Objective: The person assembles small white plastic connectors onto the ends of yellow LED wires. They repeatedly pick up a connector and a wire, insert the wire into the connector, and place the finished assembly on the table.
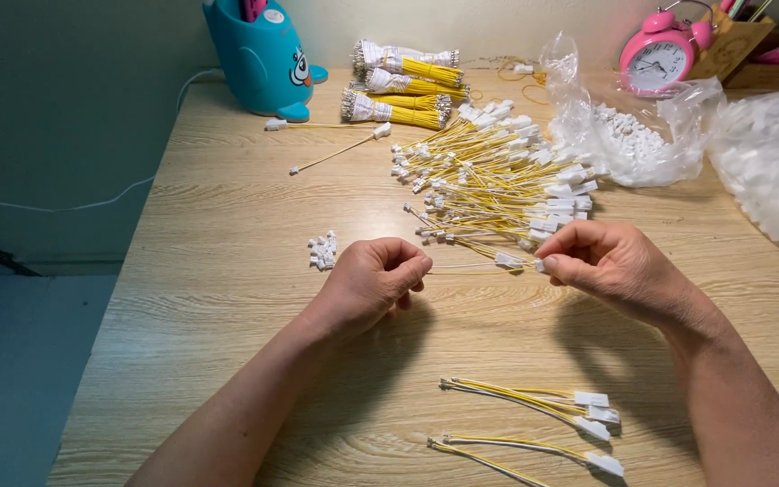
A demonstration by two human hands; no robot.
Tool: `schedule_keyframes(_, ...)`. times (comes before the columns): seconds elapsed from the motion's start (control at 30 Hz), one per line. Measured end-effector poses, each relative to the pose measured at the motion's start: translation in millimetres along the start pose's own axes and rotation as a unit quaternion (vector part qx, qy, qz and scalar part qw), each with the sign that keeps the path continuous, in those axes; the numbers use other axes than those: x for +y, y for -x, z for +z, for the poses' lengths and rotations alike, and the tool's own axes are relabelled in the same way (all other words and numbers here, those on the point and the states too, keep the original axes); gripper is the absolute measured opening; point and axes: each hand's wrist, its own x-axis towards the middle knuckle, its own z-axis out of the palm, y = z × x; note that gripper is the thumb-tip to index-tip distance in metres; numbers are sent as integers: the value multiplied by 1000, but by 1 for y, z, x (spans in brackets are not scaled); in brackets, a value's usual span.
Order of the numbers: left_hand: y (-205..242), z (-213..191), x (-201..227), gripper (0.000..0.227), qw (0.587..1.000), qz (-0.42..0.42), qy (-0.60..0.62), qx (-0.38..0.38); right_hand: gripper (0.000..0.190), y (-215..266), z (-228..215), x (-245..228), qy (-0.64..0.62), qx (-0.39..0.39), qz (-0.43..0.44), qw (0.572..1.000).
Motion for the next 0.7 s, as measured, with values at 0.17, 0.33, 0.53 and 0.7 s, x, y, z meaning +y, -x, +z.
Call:
schedule_keyframes(0.17, -3, 2, -4, 12, 1000, -11, 11, -11, 8, 4, 2, -2, 38, -32, 21, 999)
schedule_keyframes(0.33, -1, 7, -6, 13, 1000, 11, -17, 2, 29, 7, 29, -42, 242, -57, 51, 967)
schedule_keyframes(0.53, -3, 13, -15, 15, 993, 118, 11, 7, 16, -15, 78, -54, 225, -85, -68, 968)
schedule_keyframes(0.7, -2, 12, -17, 15, 994, 91, 50, 28, 9, -23, 87, -47, 166, -39, -23, 985)
